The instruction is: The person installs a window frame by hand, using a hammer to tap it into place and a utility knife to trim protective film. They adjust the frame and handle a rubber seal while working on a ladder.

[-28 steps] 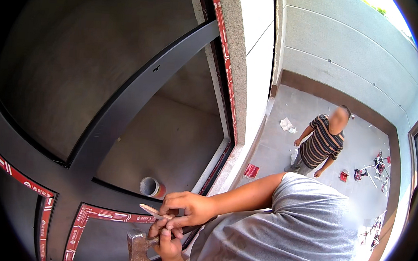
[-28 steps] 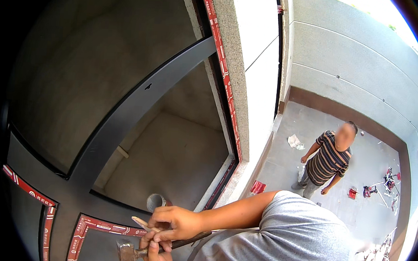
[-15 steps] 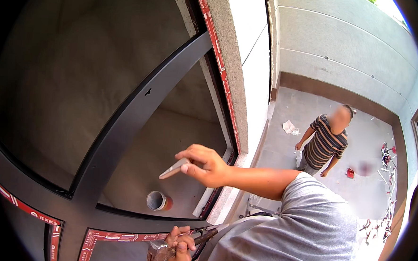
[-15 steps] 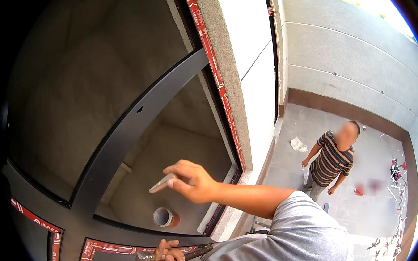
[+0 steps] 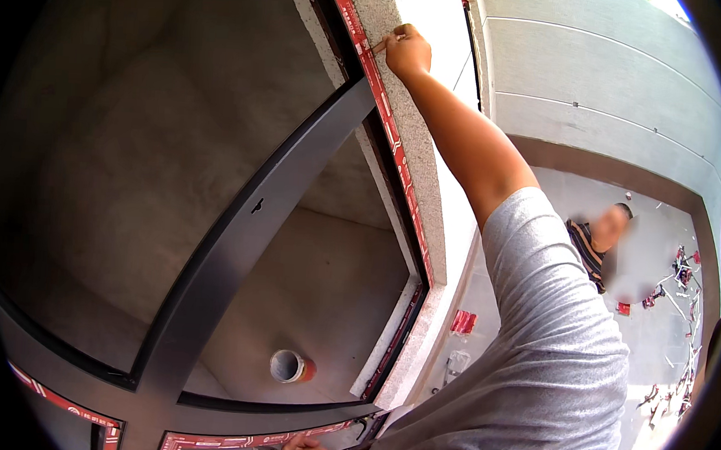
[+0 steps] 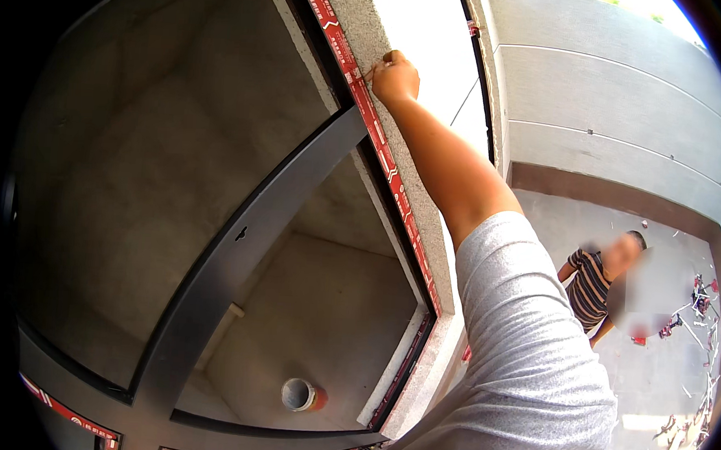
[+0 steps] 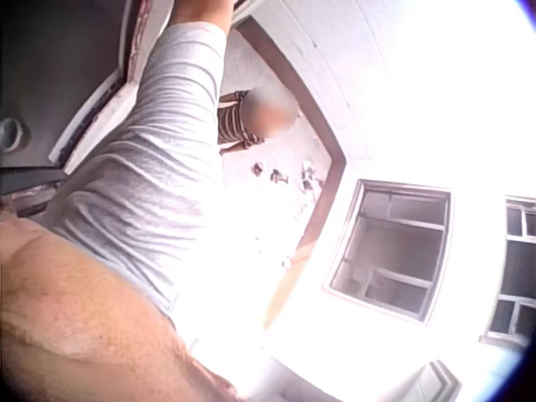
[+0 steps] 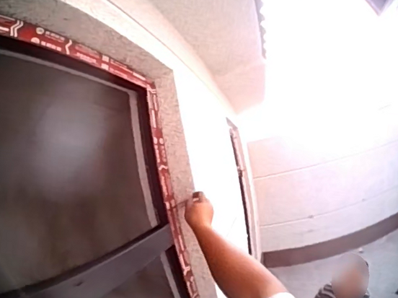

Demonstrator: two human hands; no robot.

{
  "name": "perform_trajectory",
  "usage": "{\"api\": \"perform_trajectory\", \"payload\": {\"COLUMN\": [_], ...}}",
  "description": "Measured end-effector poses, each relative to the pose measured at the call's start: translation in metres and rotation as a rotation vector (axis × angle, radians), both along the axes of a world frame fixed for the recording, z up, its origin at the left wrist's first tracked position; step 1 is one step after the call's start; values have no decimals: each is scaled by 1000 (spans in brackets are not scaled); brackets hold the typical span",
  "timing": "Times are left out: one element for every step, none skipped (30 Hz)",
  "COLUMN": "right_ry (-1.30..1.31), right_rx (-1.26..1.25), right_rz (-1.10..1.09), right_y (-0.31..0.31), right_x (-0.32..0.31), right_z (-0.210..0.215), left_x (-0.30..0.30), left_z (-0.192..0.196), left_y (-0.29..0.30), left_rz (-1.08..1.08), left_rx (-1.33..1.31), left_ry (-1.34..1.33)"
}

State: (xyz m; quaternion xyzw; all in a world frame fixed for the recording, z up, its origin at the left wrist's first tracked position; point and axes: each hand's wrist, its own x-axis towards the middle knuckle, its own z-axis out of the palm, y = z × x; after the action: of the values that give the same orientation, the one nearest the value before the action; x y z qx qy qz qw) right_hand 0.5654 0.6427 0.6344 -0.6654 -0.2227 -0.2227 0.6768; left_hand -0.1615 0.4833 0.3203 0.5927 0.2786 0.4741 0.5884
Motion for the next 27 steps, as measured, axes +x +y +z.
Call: {"api": "perform_trajectory", "payload": {"right_ry": [4, 10, 16, -8, -34, -59, -38, -20, -2, -6, -46, -49, -116, -186, -250, -294, -331, -351, -341, -304, -277, -241, -211, -189, -171, -150, -121], "right_rx": [11, 22, 34, 42, 43, 45, 40, 31, 23, 75, 89, 8, -72, -135, -132, -101, -51, 2, 37, 36, 2, -64, -164, -274, -359, -406, -410], "right_rz": [4, -1, -6, -36, -61, -86, -90, -91, -90, -34, -20, -24, -24, 35, 46, 71, 137, 243, 374, 523, 695, 911, 1120, 1328, 1536, 1672, 1722], "right_y": [8, 14, 20, 27, 34, 41, 47, 51, 55, 59, 62, 54, 43, 22, 0, -23, -40, -52, -65, -80, -95, -105, -122, -140, -151, -161, -169], "right_x": [2, 10, 17, 24, 25, 26, 26, 24, 20, 18, 15, 18, 32, 12, 7, -12, -38, -73, -114, -153, -200, -248, -293, -333, -372, -408, -437], "right_z": [0, -3, -6, -8, -11, -13, -15, -15, -16, -16, -18, -20, -20, -16, -14, -19, -28, -42, -65, -94, -126, -162, -196, -227, -256, -281, -300], "left_x": [1, -1, -2, -4, -7, -11, -15, -16, -20, -24, -31, -31, -26, -18, -9, -5, -2, 0, 2, 7, 9, 12, 20, 33, 42, 52, 63], "left_z": [2, 4, 6, 8, 8, 8, 10, 11, 15, 21, 22, 20, 13, 7, 2, 0, 2, 4, 7, 10, 17, 21, 28, 45, 57, 66, 73], "left_y": [-1, 2, 5, 8, 8, 8, 8, 6, 3, 1, -6, -7, -2, 3, 12, 19, 19, 22, 23, 30, 33, 35, 38, 41, 40, 41, 41], "left_rz": [40, 40, 36, 31, 31, 31, 33, 36, 42, 51, 65, 14, -23, -17, -9, 7, 16, -33, -60, -126, -109, -127, -110, -119, -99, -72, -59], "left_rx": [0, -10, -18, -26, -40, -55, -68, -87, -137, -187, -245, -223, -200, -181, -151, -108, -104, -88, -78, -82, -27, -9, 30, 18, 46, 69, 90], "left_ry": [19, 71, 102, 133, 162, 190, 219, 244, 274, 303, 327, 225, 118, 13, -91, -193, -207, -210, -250, -302, -238, -240, -220, -199, -142, -88, -33]}}
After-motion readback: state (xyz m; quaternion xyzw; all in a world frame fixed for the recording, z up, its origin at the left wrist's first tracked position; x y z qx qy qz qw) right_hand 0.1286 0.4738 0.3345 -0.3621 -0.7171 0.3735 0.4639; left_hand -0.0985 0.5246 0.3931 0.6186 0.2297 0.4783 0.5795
